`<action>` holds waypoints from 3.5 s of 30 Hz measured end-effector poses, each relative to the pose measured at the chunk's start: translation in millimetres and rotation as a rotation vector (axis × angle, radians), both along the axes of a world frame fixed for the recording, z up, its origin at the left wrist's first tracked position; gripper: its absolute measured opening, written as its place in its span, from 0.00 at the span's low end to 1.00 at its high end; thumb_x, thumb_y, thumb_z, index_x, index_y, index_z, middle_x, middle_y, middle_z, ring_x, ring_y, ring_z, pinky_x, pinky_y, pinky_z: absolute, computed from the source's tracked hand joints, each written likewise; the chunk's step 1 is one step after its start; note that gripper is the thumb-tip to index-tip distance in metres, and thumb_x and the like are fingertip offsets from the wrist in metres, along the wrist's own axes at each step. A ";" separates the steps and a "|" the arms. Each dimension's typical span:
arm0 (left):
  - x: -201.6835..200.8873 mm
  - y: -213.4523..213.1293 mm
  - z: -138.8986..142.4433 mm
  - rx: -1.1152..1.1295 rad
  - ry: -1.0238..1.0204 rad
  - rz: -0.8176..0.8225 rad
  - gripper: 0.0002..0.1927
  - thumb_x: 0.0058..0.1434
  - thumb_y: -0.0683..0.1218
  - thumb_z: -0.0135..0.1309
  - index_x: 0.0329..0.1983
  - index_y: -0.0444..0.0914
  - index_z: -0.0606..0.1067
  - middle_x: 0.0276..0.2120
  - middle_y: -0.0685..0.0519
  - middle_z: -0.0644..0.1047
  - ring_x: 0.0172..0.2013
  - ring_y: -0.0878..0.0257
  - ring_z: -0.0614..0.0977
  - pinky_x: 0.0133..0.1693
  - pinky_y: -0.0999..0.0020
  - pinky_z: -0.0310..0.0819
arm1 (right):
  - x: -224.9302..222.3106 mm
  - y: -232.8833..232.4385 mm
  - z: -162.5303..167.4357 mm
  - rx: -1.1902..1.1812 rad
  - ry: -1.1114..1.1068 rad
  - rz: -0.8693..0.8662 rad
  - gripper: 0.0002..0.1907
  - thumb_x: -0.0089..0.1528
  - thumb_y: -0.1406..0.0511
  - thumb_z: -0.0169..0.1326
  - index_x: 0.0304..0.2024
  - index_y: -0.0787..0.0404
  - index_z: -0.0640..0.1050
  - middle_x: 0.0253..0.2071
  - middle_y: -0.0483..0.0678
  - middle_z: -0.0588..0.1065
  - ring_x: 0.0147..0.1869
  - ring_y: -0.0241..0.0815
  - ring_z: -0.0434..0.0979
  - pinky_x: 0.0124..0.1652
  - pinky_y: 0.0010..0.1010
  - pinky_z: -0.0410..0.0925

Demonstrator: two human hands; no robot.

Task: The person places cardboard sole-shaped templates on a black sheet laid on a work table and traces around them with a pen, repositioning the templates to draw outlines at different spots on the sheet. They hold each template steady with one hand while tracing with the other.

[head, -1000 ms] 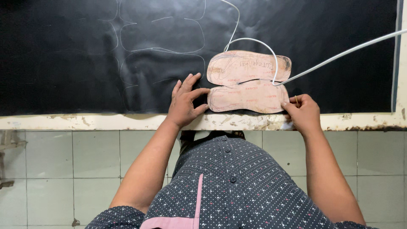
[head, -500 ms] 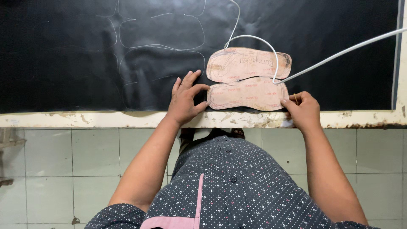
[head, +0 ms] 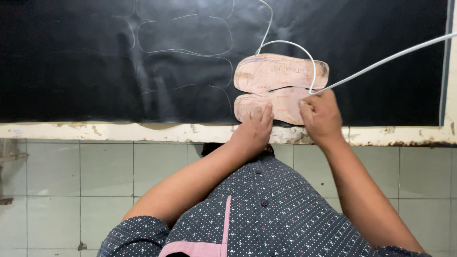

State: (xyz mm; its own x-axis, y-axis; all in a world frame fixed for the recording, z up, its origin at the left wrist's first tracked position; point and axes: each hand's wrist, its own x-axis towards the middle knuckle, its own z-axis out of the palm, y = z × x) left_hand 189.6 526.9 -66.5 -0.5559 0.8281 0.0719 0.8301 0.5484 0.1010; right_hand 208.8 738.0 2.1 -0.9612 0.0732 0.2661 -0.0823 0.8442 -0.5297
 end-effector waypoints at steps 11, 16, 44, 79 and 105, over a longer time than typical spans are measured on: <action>4.2 -2.6 -13.6 -0.039 -0.328 0.025 0.22 0.65 0.46 0.48 0.58 0.28 0.72 0.55 0.37 0.73 0.57 0.45 0.75 0.58 0.46 0.70 | -58.3 -91.2 13.6 -0.189 -0.200 0.464 0.09 0.68 0.64 0.54 0.41 0.63 0.79 0.38 0.52 0.78 0.44 0.54 0.77 0.44 0.40 0.69; -4.5 -16.5 -13.2 0.270 -0.123 0.046 0.27 0.56 0.44 0.50 0.60 0.28 0.71 0.63 0.38 0.72 0.60 0.46 0.74 0.59 0.57 0.70 | -54.4 -51.5 -7.8 -0.545 -0.221 0.041 0.08 0.71 0.66 0.47 0.47 0.63 0.75 0.44 0.55 0.73 0.41 0.52 0.77 0.43 0.37 0.71; -6.3 -0.2 5.4 0.102 -0.155 -0.021 0.34 0.57 0.60 0.58 0.59 0.33 0.72 0.60 0.41 0.71 0.62 0.46 0.69 0.63 0.51 0.56 | -37.3 -53.0 18.2 -0.262 -0.219 0.308 0.10 0.67 0.63 0.56 0.44 0.64 0.80 0.40 0.53 0.78 0.42 0.51 0.80 0.43 0.37 0.71; -8.9 -9.9 27.7 0.267 -0.390 0.035 0.46 0.46 0.53 0.66 0.68 0.34 0.65 0.64 0.46 0.67 0.63 0.47 0.66 0.60 0.55 0.66 | -127.7 -99.1 0.6 0.015 -0.135 0.425 0.08 0.66 0.63 0.56 0.39 0.61 0.81 0.36 0.55 0.79 0.41 0.60 0.78 0.41 0.47 0.70; -15.4 -8.1 55.7 0.138 -0.285 -0.011 0.41 0.48 0.52 0.63 0.66 0.33 0.68 0.69 0.46 0.64 0.61 0.49 0.69 0.63 0.60 0.63 | -68.3 101.9 5.3 0.259 -0.178 -0.113 0.12 0.71 0.60 0.54 0.46 0.61 0.82 0.45 0.58 0.80 0.48 0.62 0.79 0.46 0.48 0.71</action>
State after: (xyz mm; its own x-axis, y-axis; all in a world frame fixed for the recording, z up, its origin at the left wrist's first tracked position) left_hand 174.2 518.9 -10.8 -0.5606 0.8277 0.0266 0.7637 0.5043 0.4031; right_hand 140.5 839.9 7.4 -0.9839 0.1338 0.1182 0.0941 0.9513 -0.2937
